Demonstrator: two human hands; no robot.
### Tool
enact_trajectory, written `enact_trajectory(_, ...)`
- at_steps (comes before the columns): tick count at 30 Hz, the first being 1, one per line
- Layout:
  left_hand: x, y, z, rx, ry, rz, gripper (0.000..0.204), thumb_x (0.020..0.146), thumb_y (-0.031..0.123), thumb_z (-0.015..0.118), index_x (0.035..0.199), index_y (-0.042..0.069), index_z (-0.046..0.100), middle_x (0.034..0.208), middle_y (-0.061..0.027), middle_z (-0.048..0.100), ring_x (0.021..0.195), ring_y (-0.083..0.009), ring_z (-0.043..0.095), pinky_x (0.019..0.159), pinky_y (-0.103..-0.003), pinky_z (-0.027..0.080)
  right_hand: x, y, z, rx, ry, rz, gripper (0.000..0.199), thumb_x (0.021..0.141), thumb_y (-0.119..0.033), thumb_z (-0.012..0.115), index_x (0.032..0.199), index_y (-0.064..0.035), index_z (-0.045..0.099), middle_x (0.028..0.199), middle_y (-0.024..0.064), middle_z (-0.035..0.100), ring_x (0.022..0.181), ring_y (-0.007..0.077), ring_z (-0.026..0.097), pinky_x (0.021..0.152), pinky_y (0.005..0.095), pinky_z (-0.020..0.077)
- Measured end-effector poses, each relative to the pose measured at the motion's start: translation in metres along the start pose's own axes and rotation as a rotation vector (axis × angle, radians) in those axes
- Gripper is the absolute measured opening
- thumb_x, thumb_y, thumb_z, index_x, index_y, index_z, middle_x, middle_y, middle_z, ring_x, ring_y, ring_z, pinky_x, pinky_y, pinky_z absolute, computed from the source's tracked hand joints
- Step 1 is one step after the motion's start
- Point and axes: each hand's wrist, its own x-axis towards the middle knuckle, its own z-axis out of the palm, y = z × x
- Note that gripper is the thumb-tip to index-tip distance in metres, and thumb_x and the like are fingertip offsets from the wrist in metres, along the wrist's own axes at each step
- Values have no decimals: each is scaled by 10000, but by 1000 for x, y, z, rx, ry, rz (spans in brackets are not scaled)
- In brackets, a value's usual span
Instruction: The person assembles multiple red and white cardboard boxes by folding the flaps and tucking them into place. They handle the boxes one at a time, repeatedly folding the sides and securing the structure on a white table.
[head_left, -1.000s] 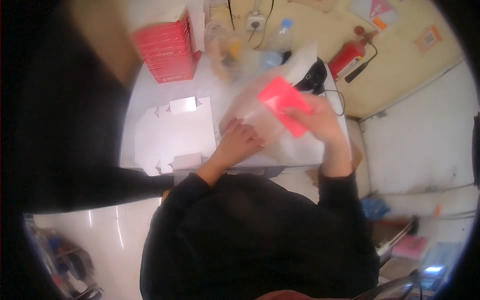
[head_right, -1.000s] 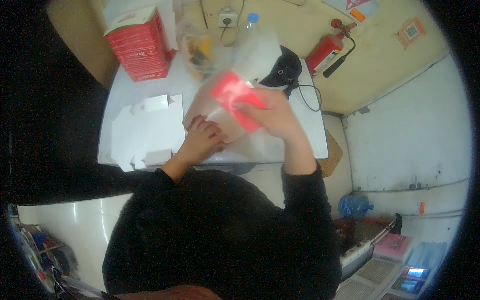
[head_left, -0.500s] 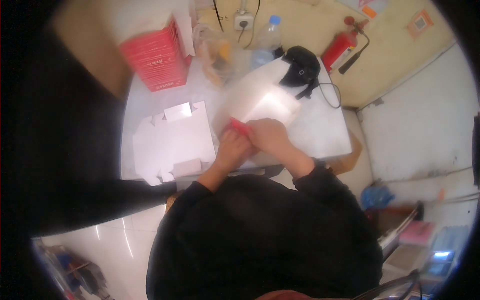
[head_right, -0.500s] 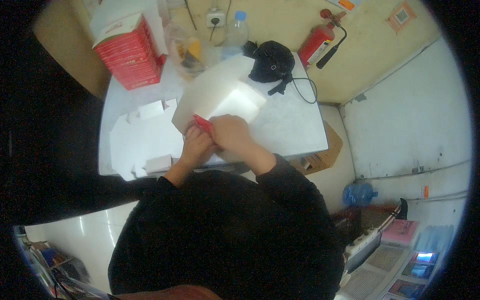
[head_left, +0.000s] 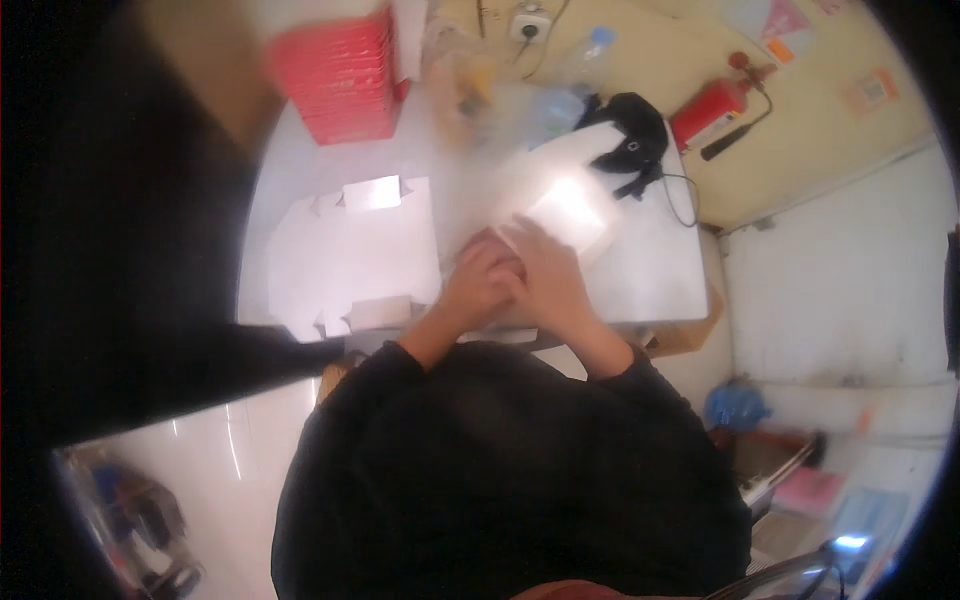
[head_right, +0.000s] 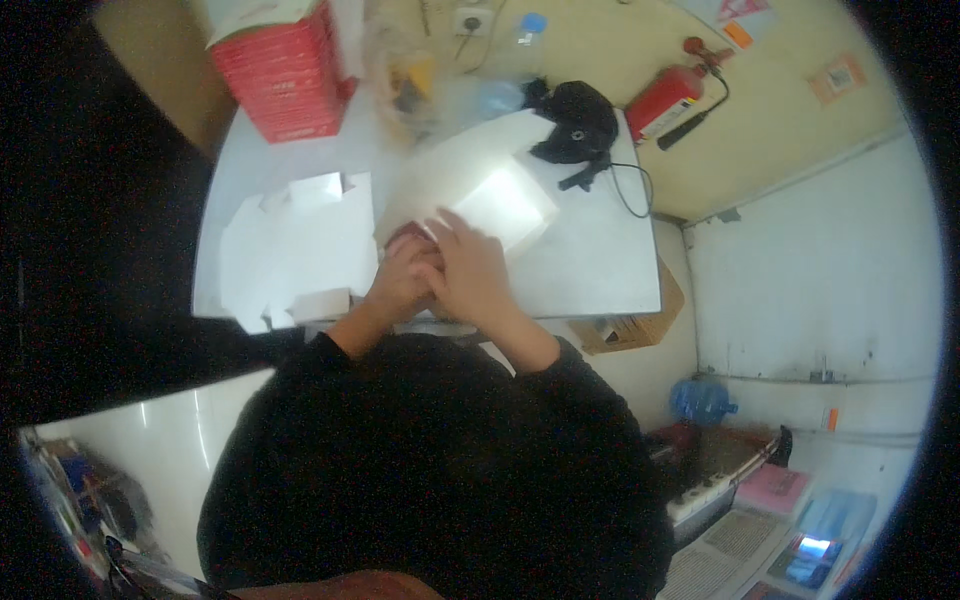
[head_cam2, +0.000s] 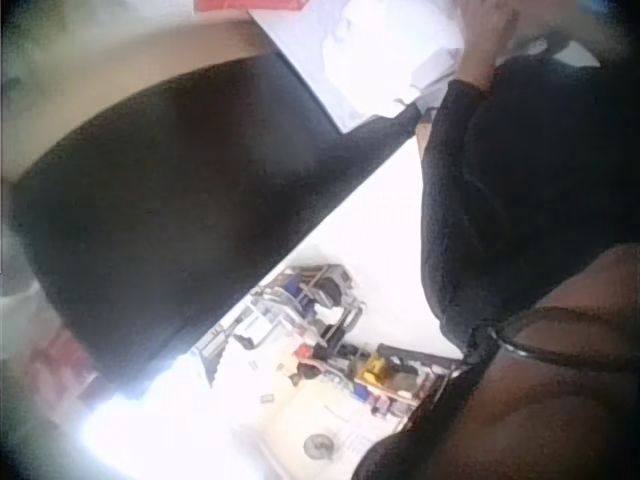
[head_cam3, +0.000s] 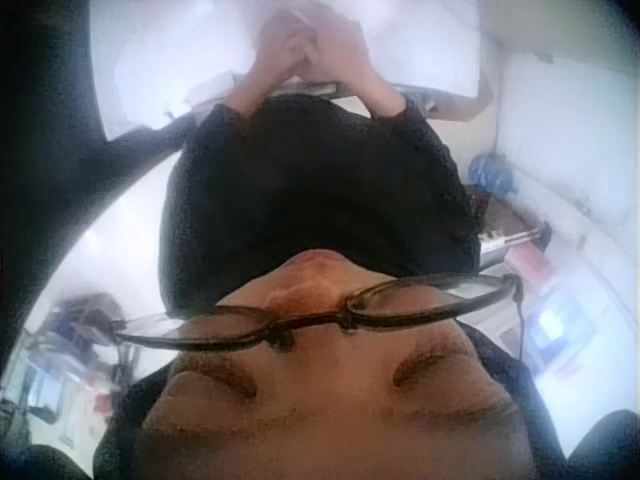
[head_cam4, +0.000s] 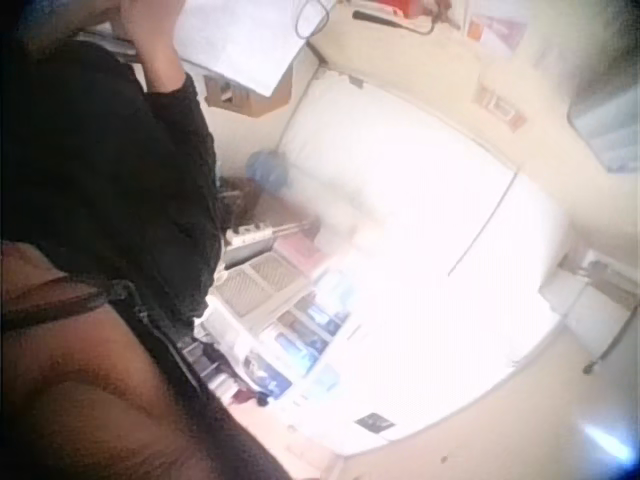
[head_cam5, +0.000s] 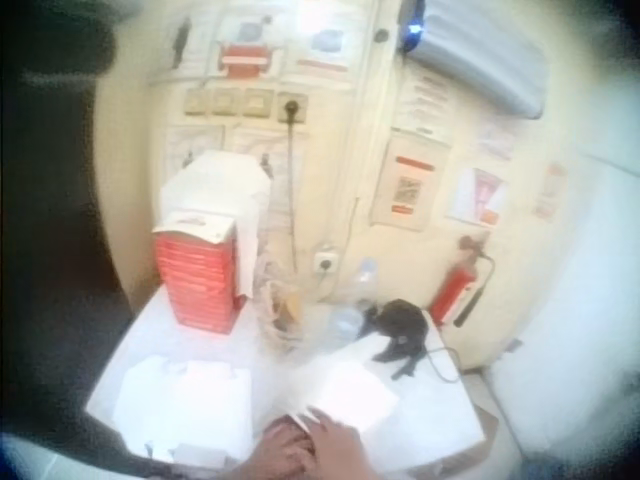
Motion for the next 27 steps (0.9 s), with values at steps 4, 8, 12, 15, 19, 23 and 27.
enact_trajectory(4,-30,6,-49,-45,-51,-34,152,704,181,707,836,118,665,924,-46,637,857,-235,599,774,-372,480,15,-33,13,341,17,-196,240,854,-229,589,1005,-53,652,939,108,661,879,302,625,759,402,478)
enact_trajectory(8,-82,22,-112,8,-181,-79,130,736,209,738,757,108,659,757,-35,631,689,-228,612,633,-345,498,12,-59,76,722,-419,42,212,862,-212,590,971,-44,660,988,139,658,907,342,619,780,401,478)
enact_trajectory(12,-113,36,-152,101,-208,-294,159,732,212,750,733,90,648,705,-42,616,666,-245,608,613,-348,500,-8,-50,184,585,-602,-117,266,841,-246,624,1020,-53,661,1042,163,654,980,352,604,863,415,464)
enact_trajectory(15,-131,43,-161,129,-200,-446,175,742,223,741,750,79,642,735,-54,621,701,-248,611,638,-356,504,-4,-55,211,390,-729,-225,318,823,-257,638,1074,-64,653,1045,171,654,1012,344,597,911,420,446)
enact_trajectory(19,-168,33,-144,139,-111,-488,200,774,257,711,827,79,638,817,-75,633,794,-263,615,691,-368,508,17,-57,192,439,-906,-219,345,818,-263,630,1099,-61,634,1038,194,647,977,363,608,897,432,455)
enact_trajectory(23,-173,25,-133,179,-120,-586,223,819,269,660,943,86,633,943,-95,643,898,-290,610,751,-395,506,22,-53,202,257,-952,-154,260,862,-236,526,998,-31,612,900,200,632,876,374,605,771,412,476)
enact_trajectory(27,-170,20,-129,100,-340,-841,290,849,231,633,1094,83,591,1063,-116,626,996,-303,598,830,-415,493,20,-40,210,270,-807,-13,233,878,-221,520,1010,-43,590,895,198,646,854,383,621,741,442,494)
